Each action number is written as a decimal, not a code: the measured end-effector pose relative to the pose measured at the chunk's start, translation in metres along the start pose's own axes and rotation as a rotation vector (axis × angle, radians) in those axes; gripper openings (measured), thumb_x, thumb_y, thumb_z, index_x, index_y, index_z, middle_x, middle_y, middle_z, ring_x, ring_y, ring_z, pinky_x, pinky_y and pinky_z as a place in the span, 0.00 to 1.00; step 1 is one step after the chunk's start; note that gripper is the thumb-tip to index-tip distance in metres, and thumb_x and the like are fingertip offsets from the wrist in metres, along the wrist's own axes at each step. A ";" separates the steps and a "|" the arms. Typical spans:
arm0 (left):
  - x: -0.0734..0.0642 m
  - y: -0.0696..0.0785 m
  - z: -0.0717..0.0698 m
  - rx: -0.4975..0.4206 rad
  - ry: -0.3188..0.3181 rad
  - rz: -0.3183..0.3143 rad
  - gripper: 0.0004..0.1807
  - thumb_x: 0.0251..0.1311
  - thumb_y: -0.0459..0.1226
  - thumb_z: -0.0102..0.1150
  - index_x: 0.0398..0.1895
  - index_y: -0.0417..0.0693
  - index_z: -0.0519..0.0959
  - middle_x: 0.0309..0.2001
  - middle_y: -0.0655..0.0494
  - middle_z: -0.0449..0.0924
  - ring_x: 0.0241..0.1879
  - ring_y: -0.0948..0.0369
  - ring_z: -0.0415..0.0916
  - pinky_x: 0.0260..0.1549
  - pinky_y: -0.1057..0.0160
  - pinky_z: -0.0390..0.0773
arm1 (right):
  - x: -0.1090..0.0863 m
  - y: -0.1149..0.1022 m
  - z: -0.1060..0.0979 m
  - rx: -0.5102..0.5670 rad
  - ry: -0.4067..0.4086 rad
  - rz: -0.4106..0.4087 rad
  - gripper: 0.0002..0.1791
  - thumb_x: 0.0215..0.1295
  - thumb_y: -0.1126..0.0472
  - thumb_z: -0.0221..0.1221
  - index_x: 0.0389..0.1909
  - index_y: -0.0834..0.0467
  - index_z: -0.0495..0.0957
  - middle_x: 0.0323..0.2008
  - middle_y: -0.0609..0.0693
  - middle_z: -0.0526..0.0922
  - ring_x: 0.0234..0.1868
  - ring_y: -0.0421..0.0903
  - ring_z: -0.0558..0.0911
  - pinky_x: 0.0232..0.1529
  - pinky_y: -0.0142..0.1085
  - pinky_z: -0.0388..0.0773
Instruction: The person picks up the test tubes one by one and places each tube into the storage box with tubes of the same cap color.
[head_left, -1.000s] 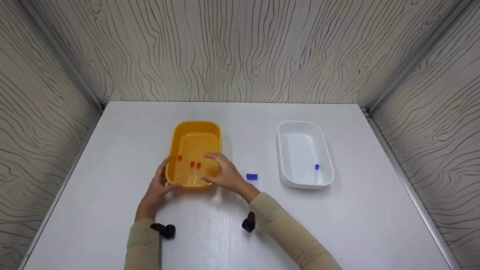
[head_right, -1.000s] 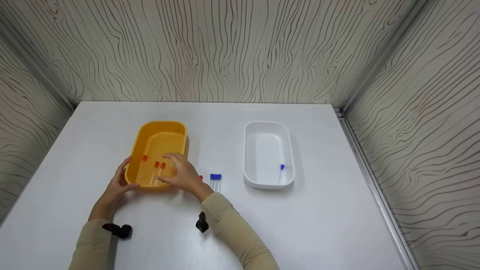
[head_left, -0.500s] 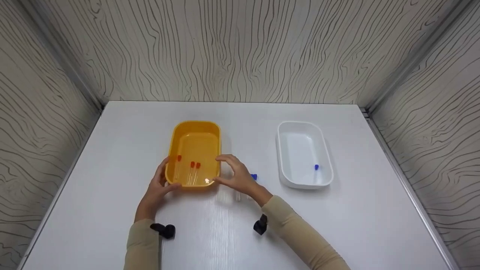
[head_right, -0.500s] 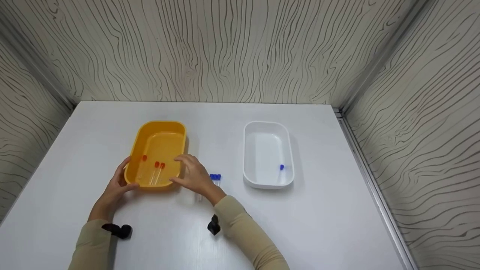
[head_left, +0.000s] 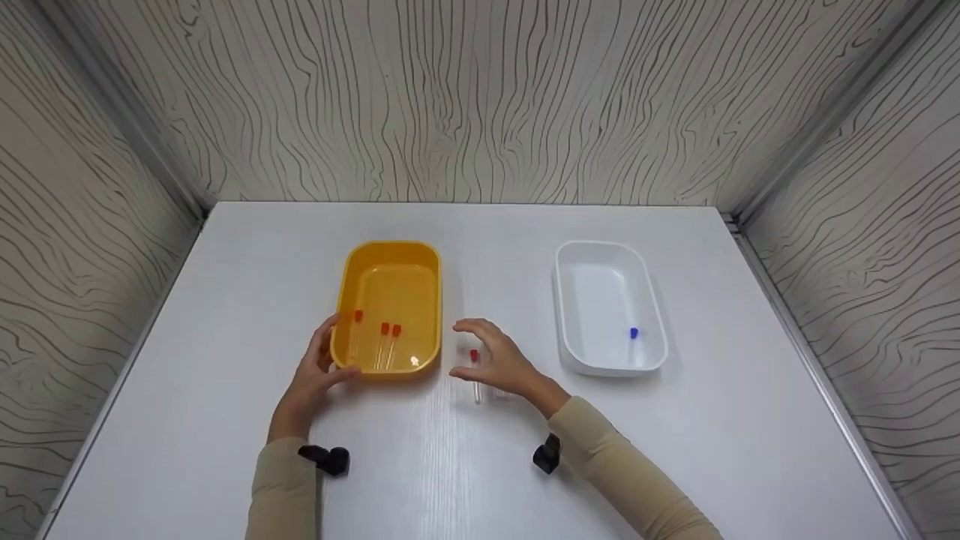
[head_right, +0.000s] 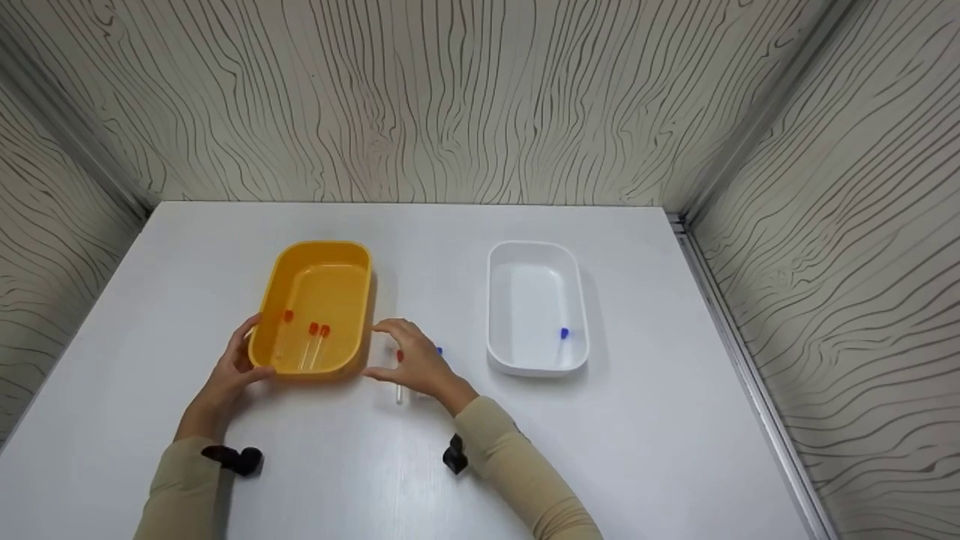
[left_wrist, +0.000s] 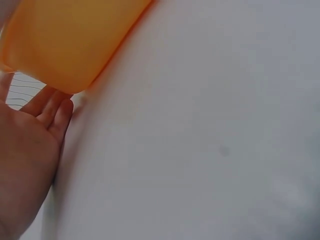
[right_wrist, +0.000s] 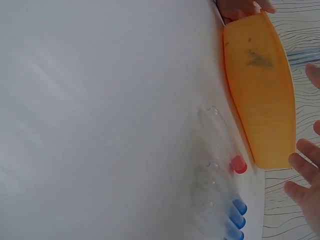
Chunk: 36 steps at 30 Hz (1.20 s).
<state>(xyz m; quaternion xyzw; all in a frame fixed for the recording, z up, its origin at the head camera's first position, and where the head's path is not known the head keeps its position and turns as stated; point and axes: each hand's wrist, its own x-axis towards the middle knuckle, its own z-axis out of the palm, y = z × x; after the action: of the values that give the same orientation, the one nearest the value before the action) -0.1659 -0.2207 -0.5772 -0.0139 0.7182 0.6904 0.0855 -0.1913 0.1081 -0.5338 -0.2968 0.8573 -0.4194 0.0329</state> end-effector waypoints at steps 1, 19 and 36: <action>0.000 0.000 -0.001 0.003 -0.004 -0.004 0.49 0.56 0.31 0.65 0.74 0.67 0.49 0.76 0.52 0.53 0.76 0.52 0.51 0.77 0.41 0.39 | -0.002 0.001 -0.001 -0.009 -0.010 0.004 0.37 0.51 0.51 0.71 0.60 0.61 0.71 0.62 0.56 0.74 0.67 0.53 0.71 0.69 0.50 0.69; 0.002 0.007 -0.009 0.135 -0.037 -0.039 0.53 0.52 0.38 0.70 0.75 0.71 0.46 0.77 0.53 0.52 0.76 0.52 0.51 0.75 0.39 0.46 | -0.021 0.018 -0.009 -0.116 -0.190 0.134 0.50 0.42 0.44 0.75 0.67 0.55 0.66 0.71 0.56 0.64 0.74 0.57 0.60 0.76 0.56 0.54; 0.010 0.009 -0.002 0.083 0.013 -0.139 0.36 0.67 0.51 0.52 0.73 0.80 0.48 0.80 0.62 0.39 0.80 0.56 0.36 0.76 0.38 0.37 | -0.023 0.031 -0.009 -0.359 -0.244 0.091 0.59 0.34 0.36 0.75 0.69 0.56 0.62 0.73 0.60 0.58 0.76 0.60 0.56 0.76 0.60 0.48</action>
<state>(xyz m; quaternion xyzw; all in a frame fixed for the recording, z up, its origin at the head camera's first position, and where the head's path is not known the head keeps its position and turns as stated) -0.1768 -0.2214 -0.5693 -0.0647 0.7440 0.6524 0.1292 -0.1905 0.1414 -0.5556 -0.3073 0.9204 -0.2192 0.1022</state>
